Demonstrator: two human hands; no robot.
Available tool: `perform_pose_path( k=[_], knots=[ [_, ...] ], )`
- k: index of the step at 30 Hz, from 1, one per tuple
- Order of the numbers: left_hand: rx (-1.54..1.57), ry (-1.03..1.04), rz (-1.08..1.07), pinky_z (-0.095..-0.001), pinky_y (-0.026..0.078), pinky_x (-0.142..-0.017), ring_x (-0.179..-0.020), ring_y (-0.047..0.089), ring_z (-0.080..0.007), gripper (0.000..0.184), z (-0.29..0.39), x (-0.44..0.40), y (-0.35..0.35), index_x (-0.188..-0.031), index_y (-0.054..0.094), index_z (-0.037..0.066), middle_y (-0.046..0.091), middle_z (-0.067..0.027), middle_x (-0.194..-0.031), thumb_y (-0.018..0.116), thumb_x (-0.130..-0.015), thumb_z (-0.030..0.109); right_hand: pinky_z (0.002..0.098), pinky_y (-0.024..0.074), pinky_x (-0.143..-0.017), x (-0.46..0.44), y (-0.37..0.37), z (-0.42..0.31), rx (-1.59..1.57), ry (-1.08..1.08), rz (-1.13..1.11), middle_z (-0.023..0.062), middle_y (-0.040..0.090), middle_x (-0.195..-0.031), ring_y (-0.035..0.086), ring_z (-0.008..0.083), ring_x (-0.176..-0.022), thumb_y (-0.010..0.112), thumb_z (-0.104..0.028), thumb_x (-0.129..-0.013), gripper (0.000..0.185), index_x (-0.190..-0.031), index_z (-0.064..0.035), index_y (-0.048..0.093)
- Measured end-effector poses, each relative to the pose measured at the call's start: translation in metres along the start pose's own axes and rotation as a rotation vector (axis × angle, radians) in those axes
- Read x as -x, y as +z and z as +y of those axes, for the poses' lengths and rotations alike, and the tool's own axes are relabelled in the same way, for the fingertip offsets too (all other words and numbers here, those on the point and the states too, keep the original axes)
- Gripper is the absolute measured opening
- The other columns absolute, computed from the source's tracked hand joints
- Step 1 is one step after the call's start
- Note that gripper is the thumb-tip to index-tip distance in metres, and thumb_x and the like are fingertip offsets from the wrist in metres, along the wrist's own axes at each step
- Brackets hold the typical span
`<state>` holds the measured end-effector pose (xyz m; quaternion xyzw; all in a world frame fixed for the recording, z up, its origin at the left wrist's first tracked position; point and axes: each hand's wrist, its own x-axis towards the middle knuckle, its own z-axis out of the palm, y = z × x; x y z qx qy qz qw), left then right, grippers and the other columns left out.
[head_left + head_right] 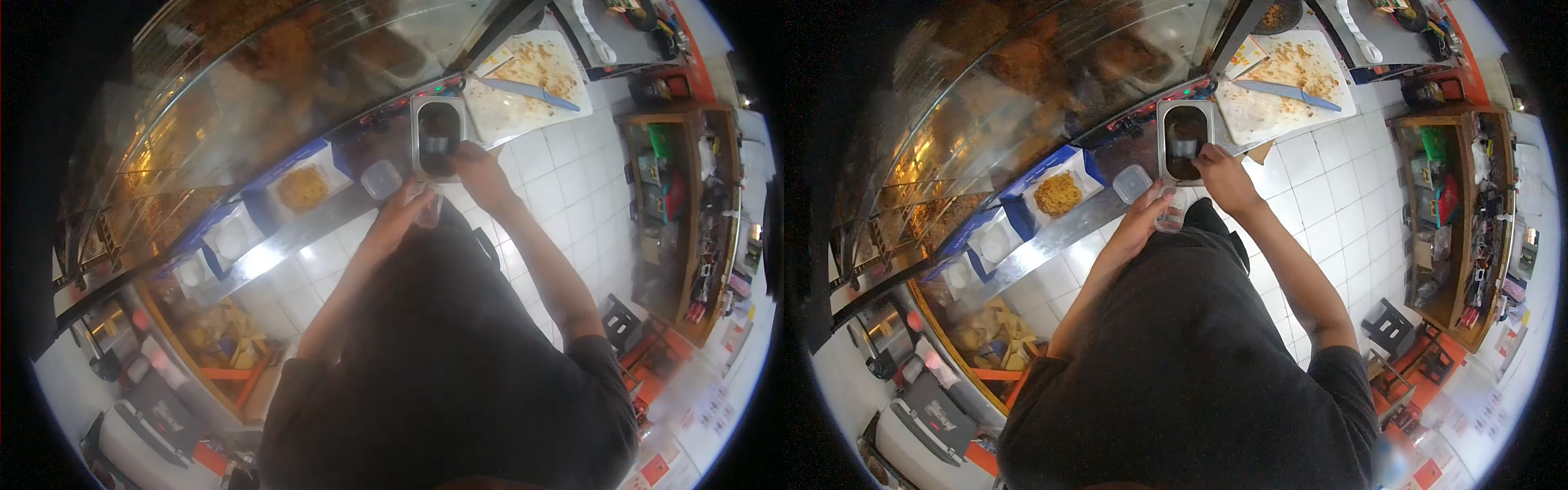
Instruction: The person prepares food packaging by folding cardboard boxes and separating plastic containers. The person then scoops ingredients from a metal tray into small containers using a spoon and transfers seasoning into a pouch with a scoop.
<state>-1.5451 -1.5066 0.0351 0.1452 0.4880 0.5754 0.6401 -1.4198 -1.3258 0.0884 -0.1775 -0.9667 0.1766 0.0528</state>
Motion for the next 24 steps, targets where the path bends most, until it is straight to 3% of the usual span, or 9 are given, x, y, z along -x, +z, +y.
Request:
perform_pose_path(
  k=[4, 7, 10, 12, 13, 17, 19, 24],
  knots=[
    [0.064, -0.082, -0.029, -0.0342, 0.056, -0.081, -0.106, 0.06, -0.0211, 0.082, 0.002, 0.003, 0.002, -0.154, 0.012, -0.006, 0.052, -0.0127, -0.133, 0.061, -0.099, 0.03, 0.0376, 0.0526, -0.085, -0.014, 0.004, 0.002, 0.091, -0.029, 0.042, 0.0157, 0.058, -0.099, 0.06, 0.0302, -0.101, 0.057, -0.005, -0.079, 0.011, -0.084, 0.0015, 0.064],
    [0.149, -0.095, 0.024, -0.0356, 0.056, -0.081, -0.105, 0.061, -0.0223, 0.075, -0.004, -0.002, 0.006, -0.153, 0.019, -0.003, 0.053, -0.012, -0.132, 0.06, -0.099, 0.028, 0.0388, 0.0529, -0.085, -0.016, 0.031, 0.017, 0.195, -0.056, -0.071, 0.0162, 0.058, -0.1, 0.06, 0.0309, -0.102, 0.056, -0.003, -0.08, 0.011, -0.085, 0.0012, 0.064],
    [0.083, -0.022, 0.002, -0.0365, 0.056, -0.081, -0.105, 0.063, -0.0232, 0.067, -0.006, -0.009, 0.009, -0.15, 0.025, -0.001, 0.053, -0.0118, -0.13, 0.059, -0.099, 0.027, 0.0416, 0.0539, -0.083, -0.023, 0.031, 0.022, 0.158, -0.016, -0.104, 0.0189, 0.059, -0.1, 0.062, 0.0338, -0.099, 0.056, -0.001, -0.08, 0.011, -0.085, 0.0014, 0.065],
    [0.178, -0.054, 0.066, -0.0373, 0.056, -0.083, -0.105, 0.063, -0.0236, 0.062, -0.005, -0.007, 0.014, -0.147, 0.029, -0.001, 0.055, -0.0118, -0.129, 0.059, -0.1, 0.026, 0.0449, 0.0544, -0.08, -0.021, 0.02, 0.02, -0.014, 0.133, -0.11, 0.0221, 0.06, -0.098, 0.064, 0.0382, -0.092, 0.056, 0.0, -0.08, 0.011, -0.084, 0.0021, 0.066],
    [0.138, -0.034, 0.074, -0.0384, 0.056, -0.084, -0.105, 0.063, -0.0236, 0.057, 0.0, -0.005, 0.017, -0.145, 0.033, 0.001, 0.055, -0.0117, -0.128, 0.058, -0.1, 0.026, 0.0463, 0.0543, -0.08, -0.02, 0.024, 0.028, -0.062, 0.105, -0.111, 0.0244, 0.06, -0.095, 0.065, 0.0416, -0.085, 0.057, 0.001, -0.08, 0.01, -0.082, 0.0028, 0.066],
    [0.181, -0.034, 0.109, -0.0406, 0.054, -0.086, -0.107, 0.062, -0.0238, 0.055, -0.003, -0.006, 0.018, -0.144, 0.035, 0.002, 0.055, -0.0112, -0.128, 0.057, -0.1, 0.025, 0.0473, 0.0537, -0.077, -0.012, 0.016, 0.035, -0.054, 0.066, -0.143, 0.0233, 0.062, -0.092, 0.065, 0.041, -0.084, 0.059, 0.001, -0.08, 0.009, -0.081, 0.0028, 0.067],
    [0.244, 0.052, 0.143, -0.0424, 0.053, -0.089, -0.11, 0.061, -0.0244, 0.054, -0.003, -0.009, 0.019, -0.146, 0.035, 0.004, 0.054, -0.0104, -0.128, 0.055, -0.099, 0.024, 0.0463, 0.0534, -0.074, -0.013, 0.003, 0.026, -0.229, 0.146, -0.087, 0.0214, 0.065, -0.088, 0.065, 0.0392, -0.082, 0.063, -0.001, -0.079, 0.009, -0.083, 0.002, 0.07],
    [0.199, 0.007, 0.095, -0.0434, 0.052, -0.091, -0.11, 0.06, -0.0255, 0.062, 0.006, -0.005, 0.013, -0.151, 0.025, 0.006, 0.053, -0.0103, -0.13, 0.054, -0.099, 0.025, 0.0426, 0.0533, -0.074, -0.006, 0.005, 0.027, -0.436, 0.3, 0.027, 0.019, 0.067, -0.087, 0.065, 0.0374, -0.081, 0.066, -0.001, -0.077, 0.014, -0.089, 0.0007, 0.072]
  ],
)
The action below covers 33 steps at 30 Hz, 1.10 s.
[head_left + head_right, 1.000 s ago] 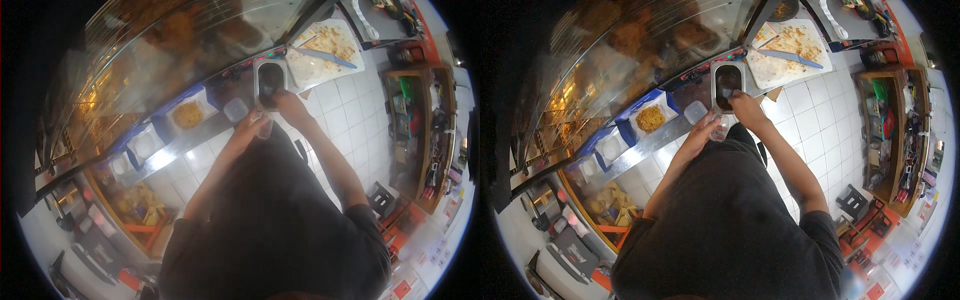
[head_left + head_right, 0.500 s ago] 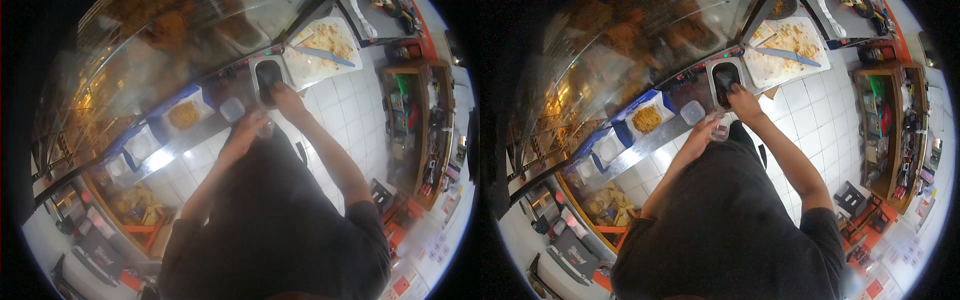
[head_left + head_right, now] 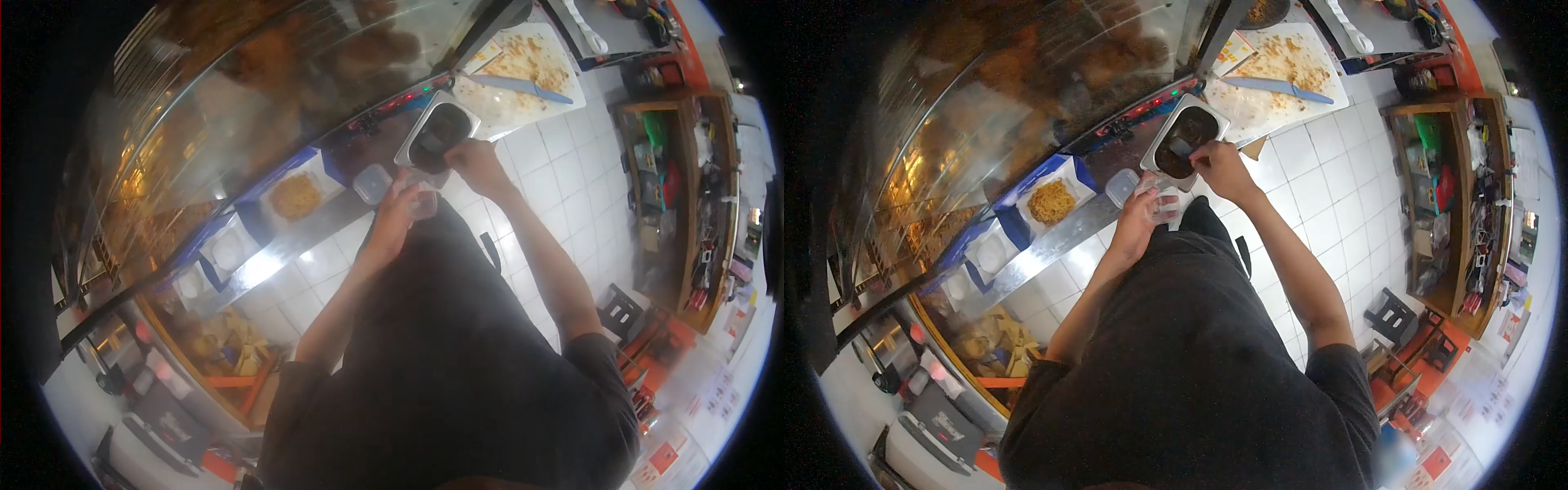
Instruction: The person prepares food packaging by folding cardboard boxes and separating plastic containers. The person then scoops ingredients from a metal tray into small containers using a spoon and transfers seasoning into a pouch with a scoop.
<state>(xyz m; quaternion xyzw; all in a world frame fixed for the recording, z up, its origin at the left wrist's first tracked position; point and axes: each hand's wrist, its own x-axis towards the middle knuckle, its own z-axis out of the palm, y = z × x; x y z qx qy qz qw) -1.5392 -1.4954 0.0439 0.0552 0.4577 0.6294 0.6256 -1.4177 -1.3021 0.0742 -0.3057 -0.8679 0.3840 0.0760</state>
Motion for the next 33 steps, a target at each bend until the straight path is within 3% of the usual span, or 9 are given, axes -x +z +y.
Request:
perform_pose_path(
  k=[5, 7, 10, 14, 17, 26, 29, 32, 33],
  knots=[
    [0.027, -0.075, 0.01, -0.0442, 0.055, -0.084, -0.107, 0.062, -0.0272, 0.078, -0.018, -0.002, -0.006, -0.159, 0.002, 0.013, 0.05, -0.0136, -0.132, 0.052, -0.1, 0.022, 0.0424, 0.0532, -0.075, 0.003, 0.002, -0.007, -0.026, 0.062, 0.117, 0.0185, 0.066, -0.089, 0.066, 0.0367, -0.081, 0.066, -0.001, -0.079, 0.014, -0.091, 0.001, 0.072],
    [-0.046, -0.123, -0.066, -0.0426, 0.057, -0.077, -0.104, 0.063, -0.0284, 0.089, -0.015, 0.002, 0.001, -0.157, -0.017, 0.019, 0.05, -0.0168, -0.134, 0.052, -0.101, 0.019, 0.0438, 0.0532, -0.074, 0.005, 0.013, 0.004, 0.317, -0.185, 0.174, 0.0185, 0.065, -0.088, 0.066, 0.0373, -0.08, 0.065, -0.001, -0.08, 0.012, -0.09, 0.0011, 0.071],
    [-0.05, -0.157, -0.131, -0.0402, 0.058, -0.075, -0.103, 0.063, -0.0283, 0.095, -0.009, 0.003, 0.01, -0.153, -0.026, 0.022, 0.05, -0.0183, -0.137, 0.053, -0.101, 0.019, 0.0449, 0.053, -0.074, 0.006, 0.022, 0.008, 0.33, -0.176, 0.167, 0.019, 0.064, -0.087, 0.066, 0.0388, -0.081, 0.065, -0.002, -0.08, 0.009, -0.086, 0.0011, 0.071],
    [-0.181, -0.069, -0.114, -0.0401, 0.058, -0.076, -0.101, 0.064, -0.0274, 0.099, -0.018, -0.01, 0.006, -0.151, -0.03, 0.021, 0.05, -0.0189, -0.138, 0.054, -0.1, 0.021, 0.0441, 0.053, -0.074, 0.002, 0.018, -0.006, 0.123, -0.038, 0.152, 0.0197, 0.065, -0.088, 0.066, 0.0389, -0.082, 0.065, -0.003, -0.079, 0.009, -0.084, 0.0003, 0.071],
    [-0.131, -0.137, -0.041, -0.0372, 0.039, -0.106, -0.135, 0.042, -0.0283, 0.11, -0.003, -0.013, 0.012, -0.155, -0.019, 0.009, 0.028, -0.0219, -0.156, 0.067, -0.091, 0.034, 0.0433, 0.0532, -0.075, 0.0, 0.015, -0.011, 0.038, -0.005, 0.088, 0.0198, 0.067, -0.088, 0.066, 0.038, -0.083, 0.066, -0.003, -0.079, 0.01, -0.086, -0.0003, 0.073],
    [-0.219, -0.255, -0.106, -0.0367, 0.041, -0.103, -0.136, 0.042, -0.0289, 0.113, 0.02, -0.012, 0.002, -0.155, -0.019, 0.007, 0.032, -0.0223, -0.154, 0.069, -0.09, 0.033, 0.0362, 0.0539, -0.069, -0.005, 0.018, -0.002, -0.26, 0.158, 0.0, 0.0184, 0.07, -0.084, 0.071, 0.0264, -0.077, 0.072, -0.005, -0.08, 0.014, -0.093, 0.0002, 0.075],
    [-0.12, -0.295, -0.132, -0.0374, 0.038, -0.108, -0.134, 0.043, -0.0288, 0.114, 0.02, -0.017, -0.001, -0.154, -0.022, 0.007, 0.026, -0.0216, -0.157, 0.07, -0.089, 0.031, 0.0341, 0.0536, -0.068, -0.003, 0.02, -0.004, -0.335, 0.223, 0.001, 0.0181, 0.071, -0.085, 0.07, 0.0231, -0.075, 0.071, -0.005, -0.082, 0.014, -0.094, 0.001, 0.075],
    [-0.225, -0.113, -0.079, -0.037, 0.038, -0.109, -0.136, 0.041, -0.0307, 0.116, 0.011, -0.026, -0.005, -0.153, -0.024, 0.007, 0.015, -0.0215, -0.161, 0.07, -0.089, 0.03, 0.034, 0.0531, -0.068, 0.001, 0.014, -0.024, -0.385, 0.246, 0.009, 0.0185, 0.071, -0.087, 0.07, 0.0238, -0.075, 0.071, -0.005, -0.082, 0.015, -0.095, 0.0013, 0.074],
    [-0.255, -0.095, -0.105, -0.0376, 0.048, -0.09, -0.116, 0.053, -0.0292, 0.112, 0.012, -0.027, -0.005, -0.15, -0.03, 0.017, 0.029, -0.0205, -0.152, 0.065, -0.092, 0.025, 0.0343, 0.053, -0.068, 0.003, 0.017, -0.026, -0.316, 0.175, 0.067, 0.0185, 0.071, -0.088, 0.07, 0.0242, -0.076, 0.071, -0.006, -0.082, 0.016, -0.096, 0.0013, 0.074]
  ],
)
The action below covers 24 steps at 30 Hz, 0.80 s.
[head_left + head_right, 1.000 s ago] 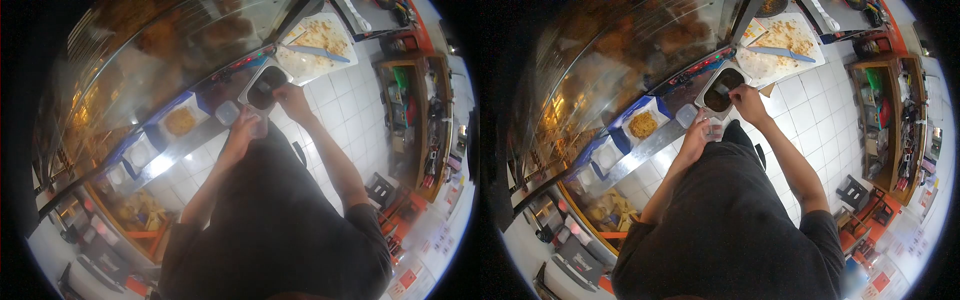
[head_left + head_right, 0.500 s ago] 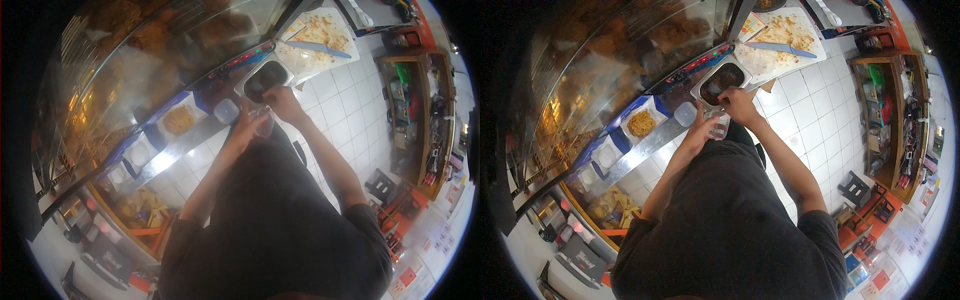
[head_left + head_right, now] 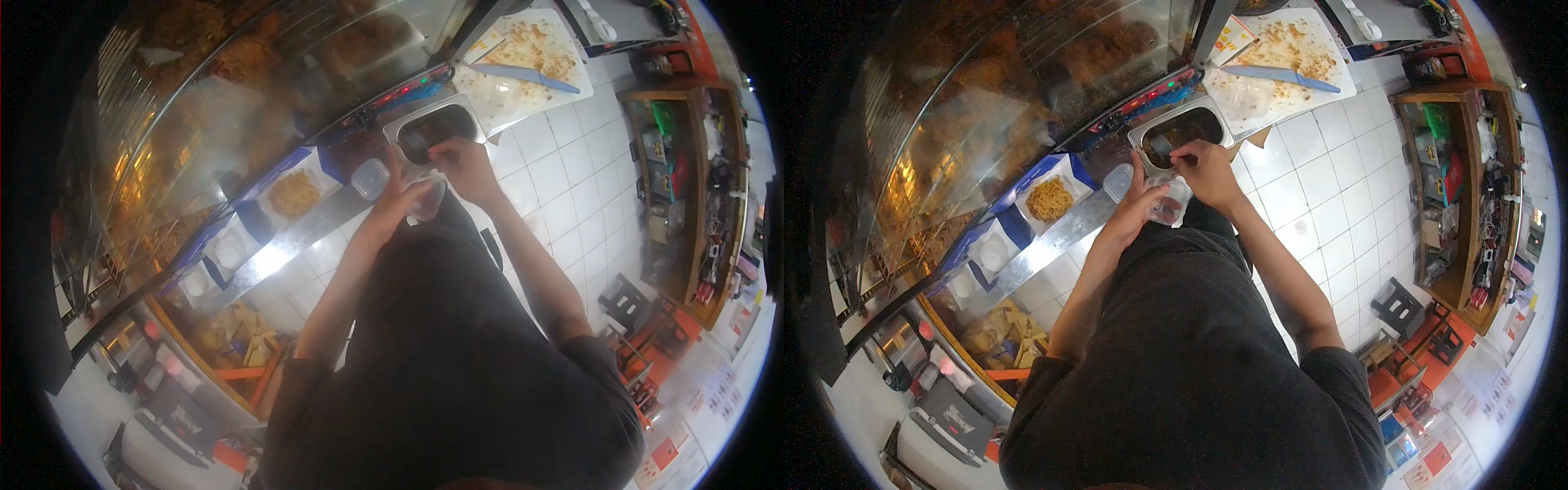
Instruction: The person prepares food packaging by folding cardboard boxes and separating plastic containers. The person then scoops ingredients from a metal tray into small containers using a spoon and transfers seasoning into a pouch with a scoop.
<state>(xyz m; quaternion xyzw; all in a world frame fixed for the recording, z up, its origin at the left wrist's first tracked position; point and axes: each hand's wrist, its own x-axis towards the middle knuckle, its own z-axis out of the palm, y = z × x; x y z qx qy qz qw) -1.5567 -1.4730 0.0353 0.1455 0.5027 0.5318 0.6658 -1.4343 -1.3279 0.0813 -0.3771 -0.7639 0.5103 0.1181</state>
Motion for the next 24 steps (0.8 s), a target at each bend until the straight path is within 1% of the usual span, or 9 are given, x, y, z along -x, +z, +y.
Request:
perform_pose_path(
  k=[1, 4, 8, 11, 14, 16, 17, 19, 24],
  knots=[
    [-0.033, 0.018, -0.022, -0.0382, 0.058, -0.071, -0.096, 0.066, -0.0277, 0.109, 0.001, 0.0, 0.0, -0.148, -0.036, 0.026, 0.043, -0.0195, -0.143, 0.06, -0.095, 0.021, 0.0346, 0.0529, -0.068, 0.002, 0.002, 0.0, 0.062, -0.08, 0.05, 0.0184, 0.071, -0.088, 0.07, 0.0245, -0.076, 0.071, -0.006, -0.082, 0.016, -0.096, 0.0012, 0.074],
    [-0.112, -0.01, -0.026, -0.0378, 0.058, -0.072, -0.099, 0.065, -0.0276, 0.113, -0.003, -0.003, -0.004, -0.147, -0.038, 0.025, 0.04, -0.02, -0.146, 0.061, -0.094, 0.017, 0.035, 0.0529, -0.068, -0.001, 0.001, 0.003, -0.009, 0.05, -0.023, 0.0185, 0.071, -0.088, 0.07, 0.0256, -0.077, 0.071, -0.007, -0.083, 0.016, -0.096, 0.0014, 0.074],
    [-0.093, -0.009, -0.063, -0.0367, 0.057, -0.076, -0.102, 0.064, -0.0275, 0.116, -0.008, -0.001, -0.002, -0.145, -0.04, 0.025, 0.037, -0.0209, -0.148, 0.062, -0.092, 0.012, 0.0352, 0.0531, -0.068, 0.002, 0.001, 0.004, -0.074, -0.019, 0.003, 0.0185, 0.07, -0.088, 0.07, 0.0263, -0.078, 0.071, -0.006, -0.082, 0.016, -0.095, 0.002, 0.074],
    [-0.215, 0.116, -0.026, -0.0352, 0.056, -0.081, -0.104, 0.063, -0.0271, 0.117, -0.018, -0.01, -0.006, -0.145, -0.04, 0.025, 0.036, -0.0216, -0.149, 0.063, -0.091, 0.012, 0.0314, 0.0548, -0.072, 0.003, 0.002, -0.005, 0.039, -0.048, -0.025, 0.0137, 0.071, -0.091, 0.071, 0.0191, -0.08, 0.067, -0.006, -0.087, 0.016, -0.098, 0.0052, 0.072],
    [-0.111, 0.143, -0.102, -0.0353, 0.055, -0.083, -0.103, 0.063, -0.026, 0.119, -0.007, -0.004, 0.002, -0.144, -0.042, 0.025, 0.036, -0.0225, -0.15, 0.063, -0.091, 0.009, 0.0312, 0.0549, -0.07, 0.004, 0.003, -0.01, -0.17, 0.116, -0.027, 0.0137, 0.071, -0.091, 0.071, 0.019, -0.078, 0.067, -0.004, -0.086, 0.016, -0.098, 0.0057, 0.072],
    [-0.025, -0.044, -0.1, -0.0349, 0.056, -0.083, -0.102, 0.064, -0.0255, 0.121, 0.008, 0.001, 0.009, -0.141, -0.045, 0.027, 0.036, -0.0238, -0.15, 0.062, -0.09, 0.004, 0.0313, 0.0549, -0.068, 0.004, 0.003, -0.006, -0.127, 0.086, -0.046, 0.0137, 0.071, -0.092, 0.071, 0.0187, -0.075, 0.066, -0.003, -0.086, 0.016, -0.098, 0.0052, 0.072],
    [-0.028, -0.042, -0.102, -0.0349, 0.056, -0.083, -0.102, 0.064, -0.0255, 0.121, 0.002, -0.001, 0.009, -0.141, -0.045, 0.027, 0.036, -0.0238, -0.15, 0.062, -0.09, 0.004, 0.0313, 0.0549, -0.068, 0.003, 0.003, -0.006, -0.128, 0.084, -0.043, 0.0137, 0.071, -0.092, 0.071, 0.0187, -0.075, 0.066, -0.003, -0.086, 0.016, -0.098, 0.0052, 0.072],
    [-0.15, 0.097, -0.041, -0.035, 0.057, -0.081, -0.101, 0.064, -0.0257, 0.122, -0.01, -0.006, 0.009, -0.138, -0.048, 0.029, 0.036, -0.0257, -0.149, 0.061, -0.091, 0.0, 0.0328, 0.0547, -0.07, 0.003, 0.003, -0.008, -0.086, 0.042, -0.017, 0.0138, 0.071, -0.091, 0.071, 0.0204, -0.078, 0.067, -0.004, -0.085, 0.016, -0.097, 0.0039, 0.073],
    [-0.217, 0.128, -0.057, -0.0356, 0.058, -0.078, -0.104, 0.064, -0.027, 0.122, -0.026, -0.014, 0.003, -0.136, -0.049, 0.032, 0.033, -0.0276, -0.151, 0.06, -0.092, 0.0, 0.0354, 0.0536, -0.067, 0.004, 0.008, -0.017, -0.001, -0.077, 0.055, 0.0179, 0.068, -0.087, 0.07, 0.029, -0.075, 0.069, -0.003, -0.08, 0.015, -0.093, 0.0025, 0.074]
  ],
)
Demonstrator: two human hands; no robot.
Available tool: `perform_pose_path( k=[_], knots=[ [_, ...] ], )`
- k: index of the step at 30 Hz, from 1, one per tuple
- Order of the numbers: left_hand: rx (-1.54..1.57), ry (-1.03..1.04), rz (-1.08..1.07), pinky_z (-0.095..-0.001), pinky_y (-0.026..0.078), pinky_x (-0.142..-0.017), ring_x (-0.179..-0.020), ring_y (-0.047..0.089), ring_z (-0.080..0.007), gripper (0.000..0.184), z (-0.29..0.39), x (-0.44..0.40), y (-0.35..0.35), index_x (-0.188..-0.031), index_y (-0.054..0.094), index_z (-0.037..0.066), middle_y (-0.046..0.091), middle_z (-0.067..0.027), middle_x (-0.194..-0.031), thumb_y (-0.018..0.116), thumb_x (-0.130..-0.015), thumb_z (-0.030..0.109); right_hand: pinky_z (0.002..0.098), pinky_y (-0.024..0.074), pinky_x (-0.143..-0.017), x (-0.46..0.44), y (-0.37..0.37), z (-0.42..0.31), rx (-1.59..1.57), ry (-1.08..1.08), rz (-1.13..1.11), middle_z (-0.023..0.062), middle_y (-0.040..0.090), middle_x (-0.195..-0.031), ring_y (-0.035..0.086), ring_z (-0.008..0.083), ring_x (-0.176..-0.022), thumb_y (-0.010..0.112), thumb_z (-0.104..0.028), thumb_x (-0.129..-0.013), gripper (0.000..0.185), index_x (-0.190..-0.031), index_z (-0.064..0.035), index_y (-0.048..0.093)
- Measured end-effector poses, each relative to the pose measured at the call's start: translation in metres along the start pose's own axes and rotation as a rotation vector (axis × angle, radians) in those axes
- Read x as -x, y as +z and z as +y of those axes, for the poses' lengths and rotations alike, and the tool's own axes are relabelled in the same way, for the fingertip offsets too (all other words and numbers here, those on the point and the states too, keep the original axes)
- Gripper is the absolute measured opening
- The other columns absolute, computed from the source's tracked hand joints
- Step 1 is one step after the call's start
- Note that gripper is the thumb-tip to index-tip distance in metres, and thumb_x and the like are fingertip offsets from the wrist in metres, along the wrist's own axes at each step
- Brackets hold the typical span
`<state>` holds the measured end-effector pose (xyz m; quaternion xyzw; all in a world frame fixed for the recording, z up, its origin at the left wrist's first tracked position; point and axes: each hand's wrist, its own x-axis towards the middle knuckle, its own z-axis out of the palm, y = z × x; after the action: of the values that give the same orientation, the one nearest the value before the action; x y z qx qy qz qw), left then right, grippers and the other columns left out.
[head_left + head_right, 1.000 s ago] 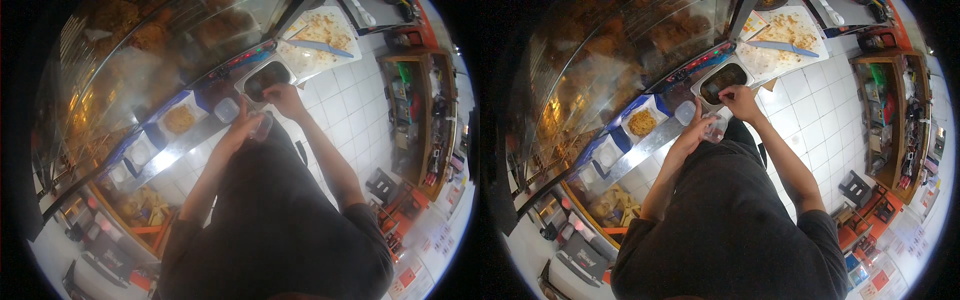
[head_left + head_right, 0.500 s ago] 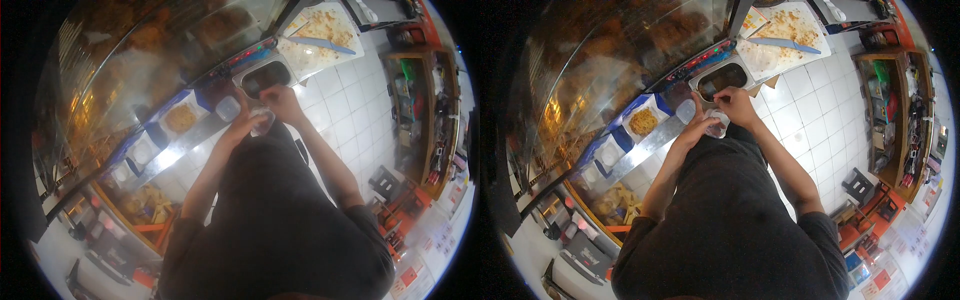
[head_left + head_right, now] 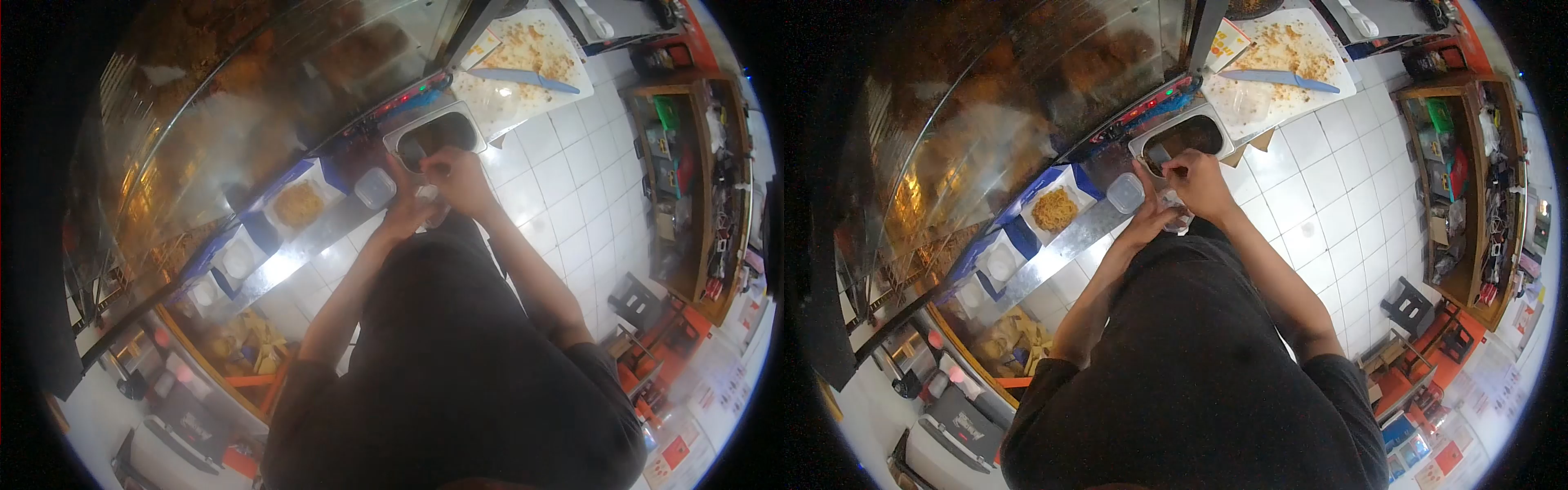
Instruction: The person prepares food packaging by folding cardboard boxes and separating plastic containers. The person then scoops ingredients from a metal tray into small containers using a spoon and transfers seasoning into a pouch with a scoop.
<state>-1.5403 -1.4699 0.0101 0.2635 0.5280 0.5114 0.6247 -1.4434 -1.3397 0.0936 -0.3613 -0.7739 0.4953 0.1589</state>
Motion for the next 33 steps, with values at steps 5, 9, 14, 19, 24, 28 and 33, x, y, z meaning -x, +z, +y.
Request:
perform_pose_path(
  k=[5, 9, 14, 19, 24, 28, 33],
  knots=[
    [-0.029, 0.073, -0.07, -0.0361, 0.058, -0.077, -0.106, 0.064, -0.0286, 0.121, -0.014, -0.005, -0.005, -0.133, -0.051, 0.034, 0.03, -0.028, -0.152, 0.058, -0.093, 0.0, 0.0358, 0.0542, -0.075, 0.001, 0.002, 0.005, 0.02, 0.061, -0.05, 0.0153, 0.07, -0.093, 0.07, 0.0268, -0.086, 0.069, -0.007, -0.082, 0.016, -0.094, 0.0018, 0.074],
    [-0.129, 0.18, -0.02, -0.0375, 0.047, -0.095, -0.119, 0.055, -0.0282, 0.12, -0.021, -0.007, -0.004, -0.136, -0.048, 0.018, 0.038, -0.0247, -0.146, 0.064, -0.091, 0.012, 0.0345, 0.0543, -0.076, 0.001, 0.004, 0.002, 0.036, 0.068, -0.061, 0.0149, 0.07, -0.095, 0.07, 0.0261, -0.087, 0.069, -0.006, -0.081, 0.017, -0.095, 0.001, 0.074],
    [0.101, 0.014, -0.025, -0.0365, 0.041, -0.108, -0.128, 0.049, -0.025, 0.127, 0.004, 0.001, 0.003, -0.139, -0.044, 0.006, 0.044, -0.0234, -0.143, 0.071, -0.089, 0.023, 0.0317, 0.053, -0.075, -0.002, -0.007, 0.012, 0.038, 0.003, -0.026, 0.0142, 0.072, -0.092, 0.07, 0.0248, -0.084, 0.067, -0.006, -0.081, 0.02, -0.099, 0.0021, 0.073],
    [0.184, 0.069, 0.037, -0.0339, 0.058, -0.072, -0.104, 0.064, -0.0262, 0.12, 0.01, -0.003, -0.004, -0.144, -0.041, 0.034, 0.033, -0.0209, -0.152, 0.061, -0.09, -0.002, 0.0271, 0.053, -0.069, -0.004, -0.022, 0.028, -0.309, 0.291, 0.097, 0.0105, 0.071, -0.081, 0.067, 0.0145, -0.075, 0.066, -0.006, -0.091, 0.018, -0.103, 0.008, 0.07],
    [0.197, 0.037, 0.021, -0.0357, 0.055, -0.082, -0.113, 0.059, -0.0262, 0.117, 0.022, 0.004, -0.011, -0.149, -0.035, 0.025, 0.037, -0.0212, -0.149, 0.065, -0.09, 0.005, 0.0256, 0.0528, -0.07, 0.004, -0.022, 0.038, -0.396, 0.331, 0.206, 0.009, 0.071, -0.082, 0.067, 0.0141, -0.075, 0.066, -0.007, -0.093, 0.018, -0.103, 0.0078, 0.07],
    [0.239, -0.014, -0.034, -0.0359, 0.053, -0.089, -0.128, 0.049, -0.0256, 0.116, 0.035, 0.009, -0.016, -0.151, -0.032, 0.019, 0.033, -0.0218, -0.152, 0.066, -0.09, 0.008, 0.0262, 0.0534, -0.07, 0.008, -0.018, 0.039, -0.242, 0.267, 0.219, 0.0087, 0.071, -0.08, 0.068, 0.0136, -0.074, 0.066, -0.009, -0.094, 0.019, -0.104, 0.0077, 0.07],
    [0.271, 0.01, -0.023, -0.0357, 0.054, -0.088, -0.131, 0.047, -0.0261, 0.115, 0.026, 0.004, -0.021, -0.152, -0.03, 0.019, 0.023, -0.0179, -0.159, 0.066, -0.089, 0.007, 0.0264, 0.0537, -0.07, 0.005, -0.015, 0.036, -0.185, 0.25, 0.288, 0.0098, 0.072, -0.079, 0.069, 0.0134, -0.073, 0.065, -0.009, -0.095, 0.019, -0.103, 0.0078, 0.07]
  ],
)
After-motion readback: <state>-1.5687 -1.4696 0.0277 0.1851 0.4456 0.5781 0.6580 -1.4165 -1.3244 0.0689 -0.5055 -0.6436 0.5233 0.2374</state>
